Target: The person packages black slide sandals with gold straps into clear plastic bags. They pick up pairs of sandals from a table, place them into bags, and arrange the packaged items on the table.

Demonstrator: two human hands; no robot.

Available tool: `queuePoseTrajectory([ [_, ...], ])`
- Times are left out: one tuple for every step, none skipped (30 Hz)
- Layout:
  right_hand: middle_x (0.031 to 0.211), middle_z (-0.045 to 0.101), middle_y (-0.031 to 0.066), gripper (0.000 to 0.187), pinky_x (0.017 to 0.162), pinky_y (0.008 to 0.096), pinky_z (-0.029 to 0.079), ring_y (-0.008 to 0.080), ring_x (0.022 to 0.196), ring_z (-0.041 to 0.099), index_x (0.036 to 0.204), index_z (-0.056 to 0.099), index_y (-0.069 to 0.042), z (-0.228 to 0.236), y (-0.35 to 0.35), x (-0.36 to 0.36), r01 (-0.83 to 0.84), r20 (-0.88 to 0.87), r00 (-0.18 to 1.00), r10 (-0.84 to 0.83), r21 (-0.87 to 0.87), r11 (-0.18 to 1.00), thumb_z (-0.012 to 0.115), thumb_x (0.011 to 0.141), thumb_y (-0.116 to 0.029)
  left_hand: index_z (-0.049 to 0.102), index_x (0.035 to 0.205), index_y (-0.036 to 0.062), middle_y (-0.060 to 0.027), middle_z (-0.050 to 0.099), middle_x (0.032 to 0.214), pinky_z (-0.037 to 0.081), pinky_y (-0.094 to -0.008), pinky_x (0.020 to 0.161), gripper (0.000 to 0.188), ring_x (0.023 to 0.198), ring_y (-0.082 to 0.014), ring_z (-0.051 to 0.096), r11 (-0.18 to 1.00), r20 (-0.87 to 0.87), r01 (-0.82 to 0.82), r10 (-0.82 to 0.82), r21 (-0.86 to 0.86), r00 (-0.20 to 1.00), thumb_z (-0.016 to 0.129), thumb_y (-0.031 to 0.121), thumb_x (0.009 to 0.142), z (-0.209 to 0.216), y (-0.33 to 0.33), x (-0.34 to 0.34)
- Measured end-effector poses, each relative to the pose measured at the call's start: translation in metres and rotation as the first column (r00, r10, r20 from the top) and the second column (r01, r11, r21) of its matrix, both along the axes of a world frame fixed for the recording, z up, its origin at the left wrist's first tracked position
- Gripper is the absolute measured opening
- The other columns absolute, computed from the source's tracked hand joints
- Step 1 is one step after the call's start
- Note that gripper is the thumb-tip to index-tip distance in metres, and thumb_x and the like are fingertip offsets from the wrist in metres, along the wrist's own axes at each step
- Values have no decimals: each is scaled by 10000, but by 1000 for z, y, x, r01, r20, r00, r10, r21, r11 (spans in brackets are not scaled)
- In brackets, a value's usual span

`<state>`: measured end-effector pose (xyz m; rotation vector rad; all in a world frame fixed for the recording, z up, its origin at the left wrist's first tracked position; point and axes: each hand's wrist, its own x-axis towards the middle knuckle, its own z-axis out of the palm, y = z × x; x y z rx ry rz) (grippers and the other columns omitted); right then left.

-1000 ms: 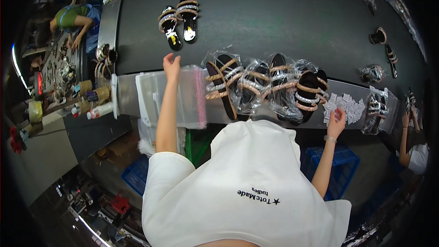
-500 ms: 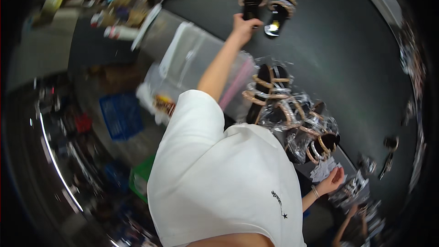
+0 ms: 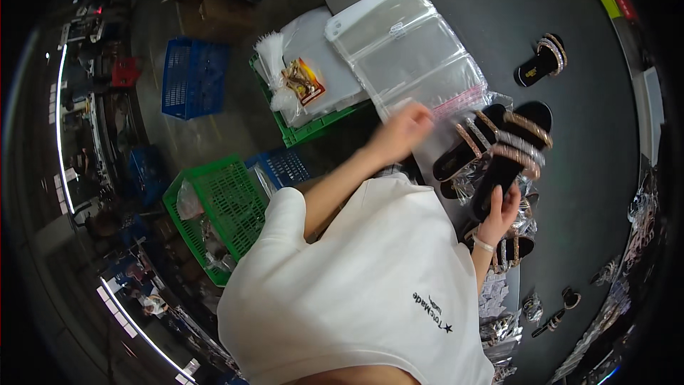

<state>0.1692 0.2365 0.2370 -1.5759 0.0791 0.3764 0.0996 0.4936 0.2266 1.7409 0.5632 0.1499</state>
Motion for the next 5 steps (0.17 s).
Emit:
queuePoseTrajectory([
  [1029, 559, 45, 270, 770, 215, 431, 88, 879, 522, 1141, 484, 7, -2, -11, -10, 50, 4, 999, -50, -43, 998, 578, 897, -59, 579, 982, 34, -67, 594, 847, 474, -285, 699, 161, 785, -167, 577, 957, -9, -195, 202, 216, 979, 596, 126, 851, -35, 29, -14],
  [1048, 562, 52, 288, 778, 224, 437, 96, 890, 528, 1155, 479, 11, -9, -25, -20, 101, 13, 995, -101, -83, 991, 581, 897, -64, 586, 953, 33, -72, 607, 832, 478, -290, 670, 141, 737, -173, 581, 893, 35, -326, 332, 310, 942, 602, 111, 838, -67, 61, -31],
  [1074, 565, 67, 335, 812, 242, 449, 117, 923, 543, 1200, 460, 8, -17, -38, -25, 73, 58, 996, -66, -127, 989, 580, 897, -72, 591, 927, 31, -80, 610, 826, 483, -300, 645, 132, 703, -182, 583, 811, 69, -392, 404, 435, 912, 617, 112, 825, -89, 89, -44],
  [1079, 568, 78, 343, 829, 246, 453, 122, 937, 547, 1217, 452, 4, -24, -49, -30, 81, 57, 996, -73, -153, 985, 568, 903, -70, 593, 926, 32, -78, 612, 830, 487, -305, 648, 141, 696, -194, 588, 771, 45, -402, 439, 494, 898, 626, 113, 816, -114, 115, -59],
  [1083, 571, 89, 350, 847, 250, 457, 127, 952, 552, 1234, 444, -1, -31, -57, -35, 91, 55, 995, -82, -181, 979, 555, 908, -68, 595, 933, 36, -80, 617, 843, 489, -307, 644, 156, 727, -193, 590, 753, 19, -383, 442, 535, 897, 632, 127, 812, -134, 136, -70],
])
